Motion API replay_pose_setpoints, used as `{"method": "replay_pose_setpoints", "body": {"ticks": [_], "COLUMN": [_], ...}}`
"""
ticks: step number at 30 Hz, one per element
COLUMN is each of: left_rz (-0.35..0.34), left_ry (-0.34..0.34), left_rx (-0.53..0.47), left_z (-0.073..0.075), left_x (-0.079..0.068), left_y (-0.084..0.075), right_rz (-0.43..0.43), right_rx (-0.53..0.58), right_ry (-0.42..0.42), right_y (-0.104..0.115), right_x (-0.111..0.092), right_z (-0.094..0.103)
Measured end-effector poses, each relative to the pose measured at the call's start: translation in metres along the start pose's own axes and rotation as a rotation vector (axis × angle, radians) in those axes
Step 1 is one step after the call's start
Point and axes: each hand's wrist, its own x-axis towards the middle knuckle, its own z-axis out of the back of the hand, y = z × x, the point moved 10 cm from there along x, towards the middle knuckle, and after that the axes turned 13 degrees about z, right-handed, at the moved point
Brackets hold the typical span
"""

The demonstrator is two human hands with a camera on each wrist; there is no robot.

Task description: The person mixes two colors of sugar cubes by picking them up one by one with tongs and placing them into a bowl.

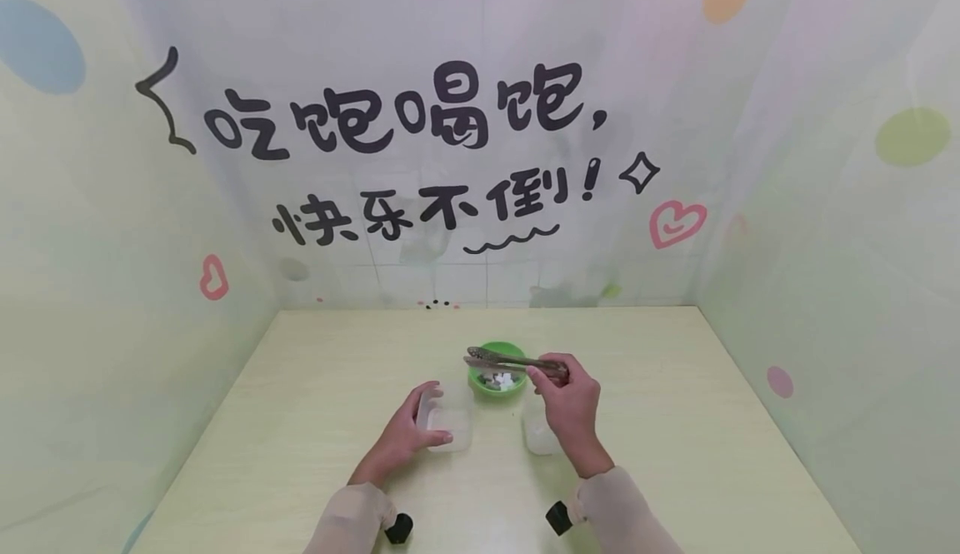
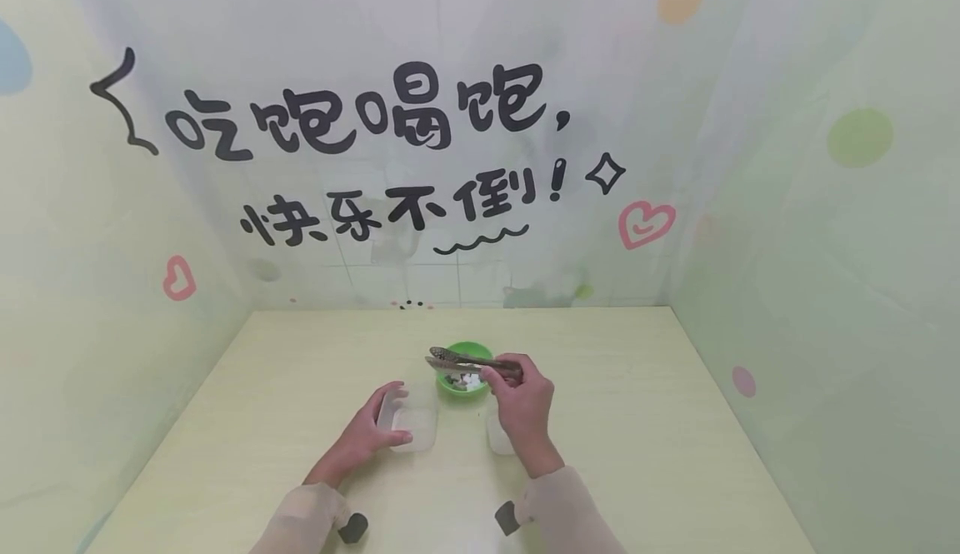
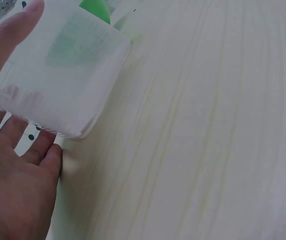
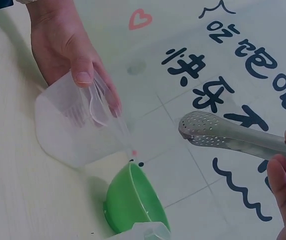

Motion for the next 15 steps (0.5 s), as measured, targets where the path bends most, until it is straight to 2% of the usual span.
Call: {"method": "replay_pose_setpoints", "body": {"ticks": [5,8,12,15], "left_rz": [0.007,0.014,0.011,0.008], "left_ry": [-0.005,-0.013,-0.010,0.005], "left_rx": [0.003,-0.007,-0.016,-0.019], "left_z": [0.000,0.001,0.001,0.002], "left_x": [0.000,-0.002,-0.013,-0.022], "left_y": [0.002,0.000,-0.015,-0.028], "right_rz": [-0.007,0.010,0.039,0.056], "right_rx": [0.019,0.018,0.018,0.012], "right_ry": [-0.020,-0.027,-0.039,-0.052], "right_y": [0.001,0.014,0.035,0.040], "right_x": [0.004,0.008,0.014,0.017], "right_z": [0.004,0.008,0.013,0.016]}}
